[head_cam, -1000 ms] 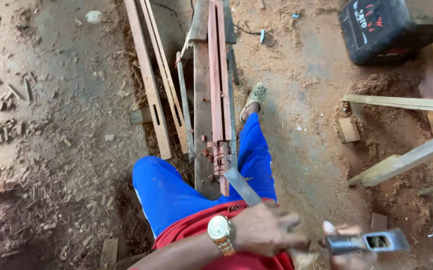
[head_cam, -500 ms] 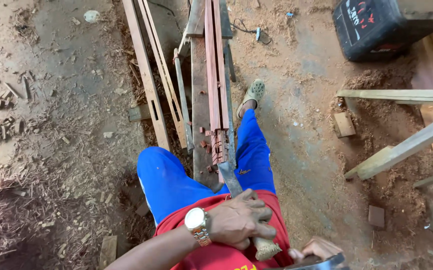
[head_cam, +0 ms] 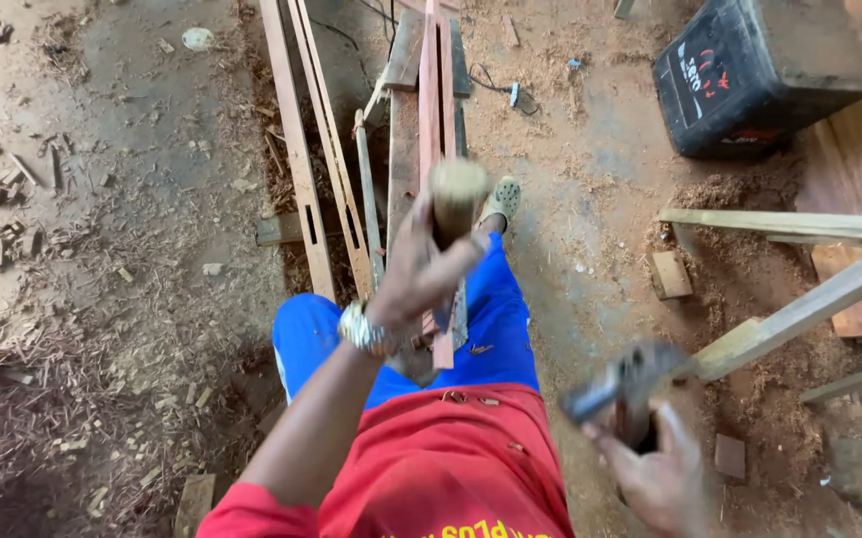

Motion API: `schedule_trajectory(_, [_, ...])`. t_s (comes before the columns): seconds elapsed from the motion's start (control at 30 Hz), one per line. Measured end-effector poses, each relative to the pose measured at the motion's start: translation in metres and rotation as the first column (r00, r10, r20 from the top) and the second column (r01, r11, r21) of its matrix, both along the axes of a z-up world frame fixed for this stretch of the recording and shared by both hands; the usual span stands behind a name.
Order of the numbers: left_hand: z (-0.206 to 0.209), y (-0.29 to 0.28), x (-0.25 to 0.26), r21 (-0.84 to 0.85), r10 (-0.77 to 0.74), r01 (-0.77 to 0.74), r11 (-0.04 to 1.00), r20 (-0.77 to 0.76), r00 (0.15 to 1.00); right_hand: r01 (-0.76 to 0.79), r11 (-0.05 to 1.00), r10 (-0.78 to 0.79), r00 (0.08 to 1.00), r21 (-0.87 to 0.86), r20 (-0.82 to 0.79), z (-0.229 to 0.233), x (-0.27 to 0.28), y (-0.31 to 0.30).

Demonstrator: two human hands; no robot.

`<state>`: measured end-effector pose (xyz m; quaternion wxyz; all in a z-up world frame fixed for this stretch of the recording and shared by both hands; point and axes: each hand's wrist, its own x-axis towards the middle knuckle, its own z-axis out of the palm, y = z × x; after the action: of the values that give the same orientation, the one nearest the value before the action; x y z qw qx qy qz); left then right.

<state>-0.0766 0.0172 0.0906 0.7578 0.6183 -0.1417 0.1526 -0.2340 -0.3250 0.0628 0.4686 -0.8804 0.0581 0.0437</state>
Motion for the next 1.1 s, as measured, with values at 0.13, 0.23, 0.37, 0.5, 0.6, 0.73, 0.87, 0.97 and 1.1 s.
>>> schedule_trajectory(0.13, [-0.017,0.017,0.084,0.344,0.185,-0.228,0.911,0.155,0.97,0.091,0.939,-0.131,0.986,-0.331,-0.1,0.063,0.079,0.039])
schedule_trajectory(0.23, [-0.026,0.003,0.116,0.237,0.239,-0.222,0.946,-0.048,0.97,-0.029,0.999,0.028,0.998,-0.028,-0.049,0.049,0.121,0.023])
schedule_trajectory(0.37, [-0.052,-0.005,0.139,-0.185,0.041,-0.102,0.977,-0.309,0.95,-0.089,0.991,0.083,0.995,-0.099,-0.059,0.084,0.173,0.052])
schedule_trajectory(0.5, [-0.069,-0.006,0.146,0.003,0.192,-0.202,0.979,-0.327,0.925,-0.168,0.964,0.149,0.983,-0.206,-0.106,0.09,0.22,0.067])
schedule_trajectory(0.6, [-0.084,-0.002,0.149,-0.004,0.177,-0.194,0.981,-0.393,0.903,-0.283,0.912,0.292,0.956,-0.296,-0.015,0.09,0.251,0.08])
schedule_trajectory(0.73, [-0.12,-0.003,0.16,0.172,0.317,-0.295,0.94,-0.114,0.942,-0.346,0.827,0.397,0.918,-0.442,0.024,0.088,0.296,0.097])
schedule_trajectory(0.87, [-0.098,-0.007,0.158,0.047,0.22,-0.22,0.974,-0.411,0.885,-0.409,0.799,0.465,0.885,-0.44,0.022,0.09,0.347,0.117])
schedule_trajectory(0.97, [-0.114,-0.009,0.164,0.098,0.243,-0.224,0.97,-0.505,0.828,-0.441,0.769,0.537,0.839,-0.463,0.092,0.095,0.381,0.14])
schedule_trajectory(1.1, [-0.113,-0.008,0.162,0.19,0.324,-0.272,0.943,-0.347,0.88,-0.374,0.84,0.404,0.915,-0.394,-0.007,0.083,0.402,0.174])
